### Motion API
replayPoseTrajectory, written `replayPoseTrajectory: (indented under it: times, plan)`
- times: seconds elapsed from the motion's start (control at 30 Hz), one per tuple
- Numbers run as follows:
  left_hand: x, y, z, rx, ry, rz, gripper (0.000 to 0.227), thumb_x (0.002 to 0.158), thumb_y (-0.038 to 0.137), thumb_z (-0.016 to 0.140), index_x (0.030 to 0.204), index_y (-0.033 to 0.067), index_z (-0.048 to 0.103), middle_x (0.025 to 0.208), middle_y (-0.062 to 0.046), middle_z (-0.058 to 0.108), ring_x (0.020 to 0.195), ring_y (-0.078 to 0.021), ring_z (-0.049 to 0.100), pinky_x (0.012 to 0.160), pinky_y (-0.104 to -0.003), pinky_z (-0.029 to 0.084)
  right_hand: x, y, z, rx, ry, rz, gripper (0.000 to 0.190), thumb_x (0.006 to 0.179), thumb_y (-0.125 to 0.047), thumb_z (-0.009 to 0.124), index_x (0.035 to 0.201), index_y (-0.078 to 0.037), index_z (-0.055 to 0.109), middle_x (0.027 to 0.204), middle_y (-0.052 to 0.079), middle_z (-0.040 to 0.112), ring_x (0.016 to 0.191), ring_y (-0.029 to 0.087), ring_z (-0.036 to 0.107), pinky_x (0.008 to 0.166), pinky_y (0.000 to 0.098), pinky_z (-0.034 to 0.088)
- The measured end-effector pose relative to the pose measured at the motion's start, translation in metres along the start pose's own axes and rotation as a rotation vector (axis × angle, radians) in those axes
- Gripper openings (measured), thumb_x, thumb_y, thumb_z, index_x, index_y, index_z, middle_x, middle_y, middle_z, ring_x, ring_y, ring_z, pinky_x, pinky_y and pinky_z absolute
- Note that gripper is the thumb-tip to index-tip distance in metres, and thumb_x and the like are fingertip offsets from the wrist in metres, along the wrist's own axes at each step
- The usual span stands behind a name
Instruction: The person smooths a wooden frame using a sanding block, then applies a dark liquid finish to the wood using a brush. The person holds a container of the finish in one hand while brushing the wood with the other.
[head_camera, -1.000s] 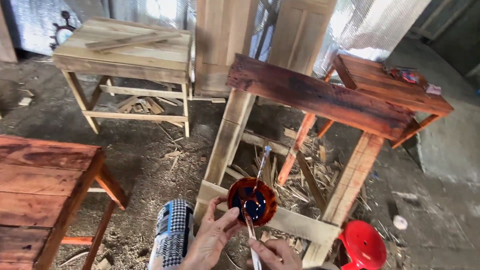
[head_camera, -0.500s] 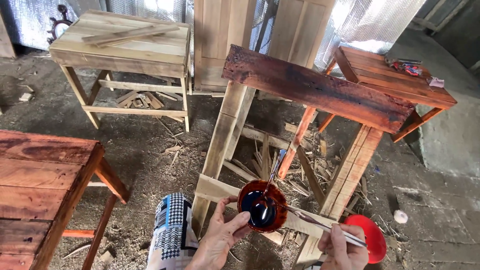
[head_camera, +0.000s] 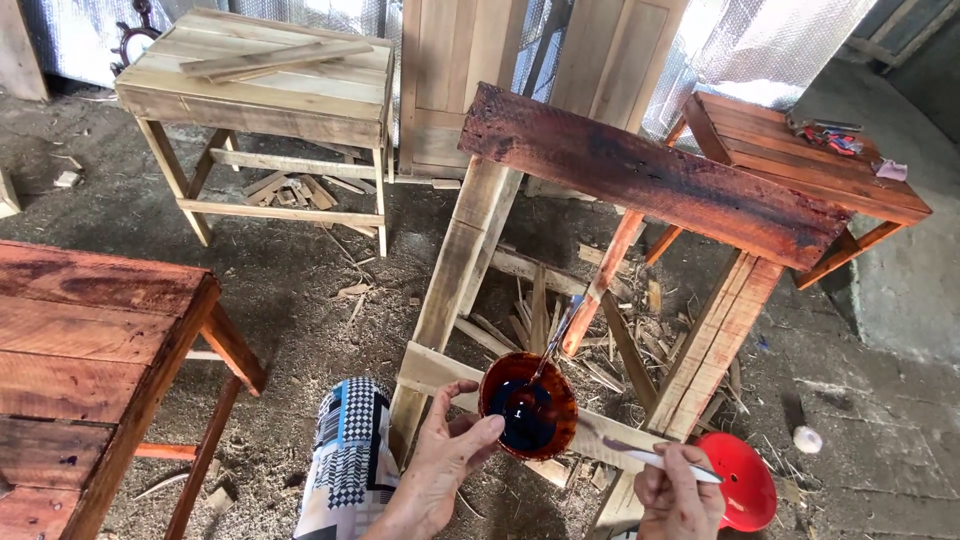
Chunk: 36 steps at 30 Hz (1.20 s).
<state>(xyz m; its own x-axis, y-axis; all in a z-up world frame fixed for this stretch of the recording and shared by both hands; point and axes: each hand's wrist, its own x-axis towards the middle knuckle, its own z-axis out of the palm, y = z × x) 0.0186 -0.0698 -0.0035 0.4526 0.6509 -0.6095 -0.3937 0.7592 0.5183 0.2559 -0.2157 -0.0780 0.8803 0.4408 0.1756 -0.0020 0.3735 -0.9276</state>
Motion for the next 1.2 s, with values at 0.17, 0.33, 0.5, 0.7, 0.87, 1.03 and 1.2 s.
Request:
replayPoseTrajectory:
  times: [0.17, 0.33, 0.5, 0.7, 0.87, 1.03, 1.2]
  plan:
    - [-0.010, 0.008, 0.007, -0.042, -0.015, -0.017, 0.054, 0.082, -0.010, 0.075, 0.129, 0.0114, 0.058, 0.105, -0.023, 0.070, 0.091, -0.0314, 0.067, 0.086, -0.044, 0.061, -0.009, -0.025, 0.001, -0.073, 0.053, -0.057, 0.011, 0.095, -0.016, 0.063, 0.090, -0.006, 0.064, 0.051, 0.006, 0.043, 0.040, 0.013, 0.042, 0.033, 0.0208, 0.029]
    - [0.010, -0.003, -0.003, -0.005, 0.002, 0.021, 0.060, 0.080, -0.012, 0.077, 0.131, 0.0156, 0.061, 0.095, -0.017, 0.076, 0.091, -0.0284, 0.071, 0.080, -0.043, 0.060, -0.001, -0.055, -0.015, -0.401, -0.222, -0.205, 0.015, 0.097, -0.014, 0.059, 0.093, -0.002, 0.068, 0.043, 0.008, 0.053, 0.028, 0.013, 0.044, 0.027, 0.0201, 0.033]
    - [0.010, -0.003, -0.006, 0.003, -0.026, 0.029, 0.055, 0.081, -0.006, 0.079, 0.128, 0.0156, 0.060, 0.092, -0.014, 0.074, 0.091, -0.0238, 0.069, 0.087, -0.041, 0.059, 0.006, -0.081, -0.009, -0.472, -0.136, -0.157, 0.015, 0.098, -0.014, 0.065, 0.087, -0.003, 0.066, 0.050, 0.008, 0.056, 0.032, 0.011, 0.045, 0.028, 0.0194, 0.033]
    - [0.009, 0.002, -0.008, -0.010, -0.003, 0.030, 0.056, 0.080, -0.008, 0.080, 0.128, 0.0147, 0.061, 0.092, -0.015, 0.073, 0.092, -0.0261, 0.070, 0.085, -0.042, 0.061, 0.006, -0.109, 0.024, -0.501, -0.122, -0.199, 0.023, 0.097, -0.009, 0.063, 0.078, 0.003, 0.057, 0.046, 0.012, 0.042, 0.036, 0.013, 0.034, 0.038, 0.0212, 0.024]
    - [0.004, 0.011, -0.012, -0.067, -0.013, 0.017, 0.057, 0.081, -0.009, 0.078, 0.131, 0.0121, 0.061, 0.091, -0.015, 0.067, 0.095, -0.0283, 0.070, 0.090, -0.047, 0.063, 0.013, -0.095, 0.035, -0.477, -0.090, -0.241, 0.017, 0.098, -0.006, 0.061, 0.081, -0.004, 0.055, 0.049, 0.006, 0.038, 0.039, 0.011, 0.035, 0.039, 0.0224, 0.024]
    - [-0.014, 0.033, -0.020, -0.061, 0.049, -0.036, 0.058, 0.082, -0.004, 0.078, 0.133, 0.0166, 0.060, 0.102, -0.017, 0.073, 0.102, -0.0304, 0.071, 0.095, -0.044, 0.060, 0.049, -0.053, 0.035, -0.009, -0.109, 0.010, 0.004, 0.095, -0.011, 0.066, 0.098, -0.013, 0.067, 0.091, 0.003, 0.068, 0.078, 0.013, 0.065, 0.059, 0.0162, 0.048]
    - [-0.036, 0.061, -0.053, -0.091, 0.198, 0.135, 0.053, 0.077, -0.006, 0.074, 0.126, 0.0094, 0.061, 0.120, -0.028, 0.071, 0.100, -0.0412, 0.070, 0.094, -0.052, 0.059, 0.056, 0.010, 0.099, 0.178, -0.448, 0.241, 0.011, 0.096, -0.011, 0.063, 0.104, -0.004, 0.066, 0.086, 0.009, 0.064, 0.072, 0.015, 0.058, 0.057, 0.0204, 0.045]
